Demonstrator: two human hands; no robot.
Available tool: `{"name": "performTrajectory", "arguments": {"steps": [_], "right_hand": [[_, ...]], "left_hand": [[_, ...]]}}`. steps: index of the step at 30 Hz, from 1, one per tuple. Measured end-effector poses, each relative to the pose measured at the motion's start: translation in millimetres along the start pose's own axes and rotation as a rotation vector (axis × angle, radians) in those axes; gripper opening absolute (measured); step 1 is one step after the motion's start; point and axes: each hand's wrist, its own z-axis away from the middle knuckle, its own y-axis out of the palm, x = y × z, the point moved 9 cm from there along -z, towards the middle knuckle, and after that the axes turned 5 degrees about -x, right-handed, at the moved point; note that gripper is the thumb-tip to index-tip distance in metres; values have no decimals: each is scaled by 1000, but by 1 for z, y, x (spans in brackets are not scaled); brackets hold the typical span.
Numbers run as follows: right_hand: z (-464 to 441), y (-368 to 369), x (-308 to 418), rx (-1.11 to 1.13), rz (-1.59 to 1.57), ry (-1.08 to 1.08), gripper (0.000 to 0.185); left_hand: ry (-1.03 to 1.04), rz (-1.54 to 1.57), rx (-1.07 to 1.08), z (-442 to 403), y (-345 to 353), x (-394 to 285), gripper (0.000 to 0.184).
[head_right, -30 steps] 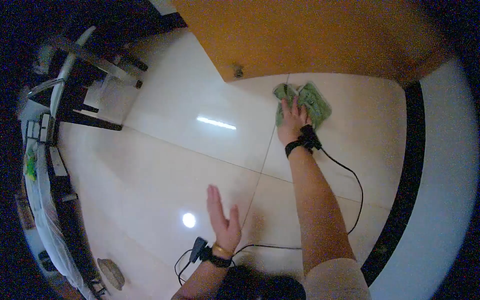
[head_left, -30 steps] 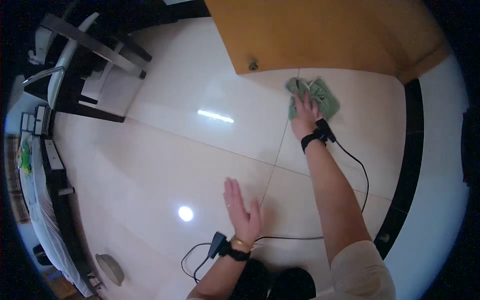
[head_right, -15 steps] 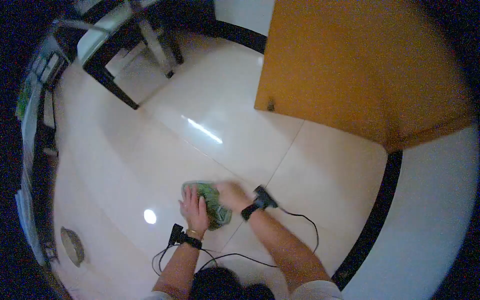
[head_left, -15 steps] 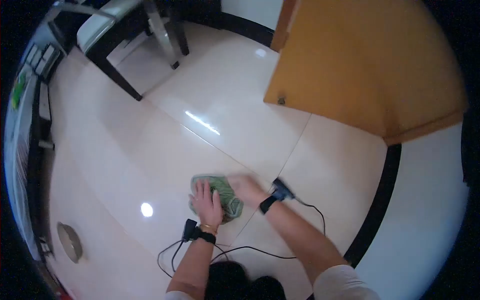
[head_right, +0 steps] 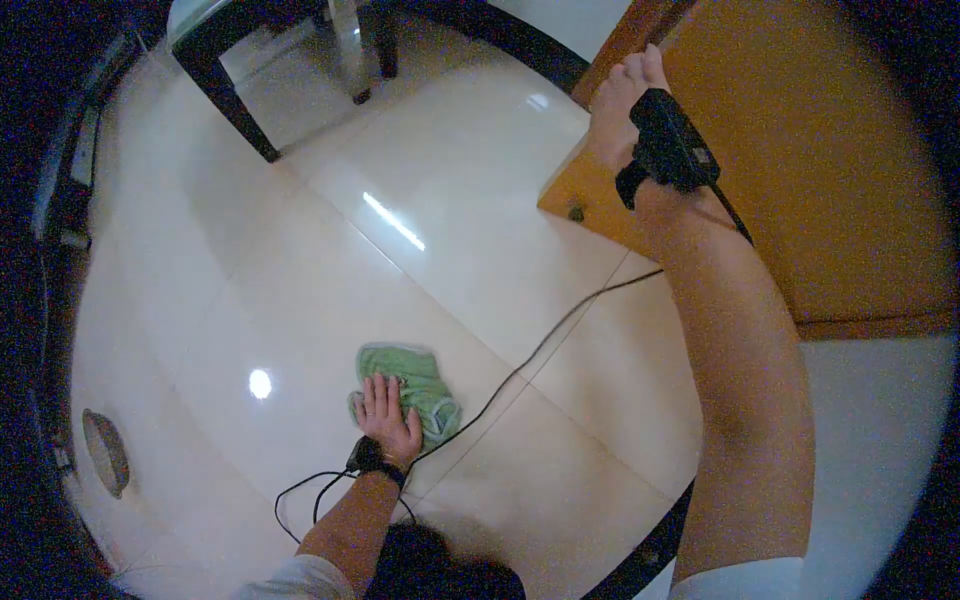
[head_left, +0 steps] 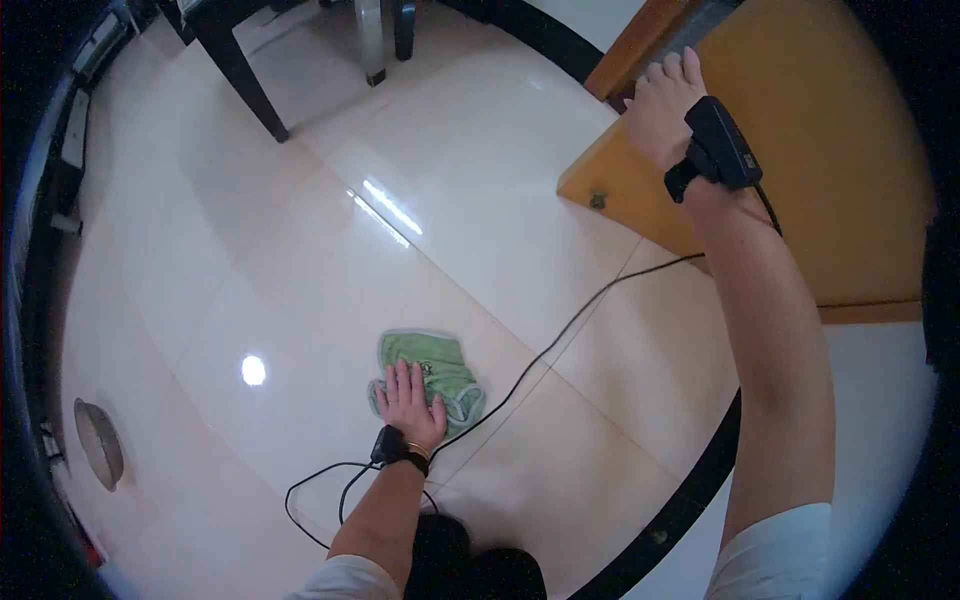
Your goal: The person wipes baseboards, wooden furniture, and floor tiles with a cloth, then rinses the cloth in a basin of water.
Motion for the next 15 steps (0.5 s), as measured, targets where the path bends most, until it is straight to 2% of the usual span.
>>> {"name": "performTrajectory", "arguments": {"steps": [2, 5, 8, 12, 15], "right_hand": [[6, -9, 1, -102, -78, -6, 37], [27, -28, 6, -101, -21, -55, 27], [59, -49, 14, -139, -61, -7, 19], [131, -119, 33, -272, -186, -55, 15], [180, -138, 55, 78, -126, -139, 19]], "left_hand": [[23, 12, -25, 2, 2, 1, 74], [37, 26, -45, 3, 2, 0, 73], [43, 35, -54, 5, 4, 1, 75], [63, 87, -65, 3, 0, 0, 84], [76, 137, -73, 4, -2, 0, 94]]}}
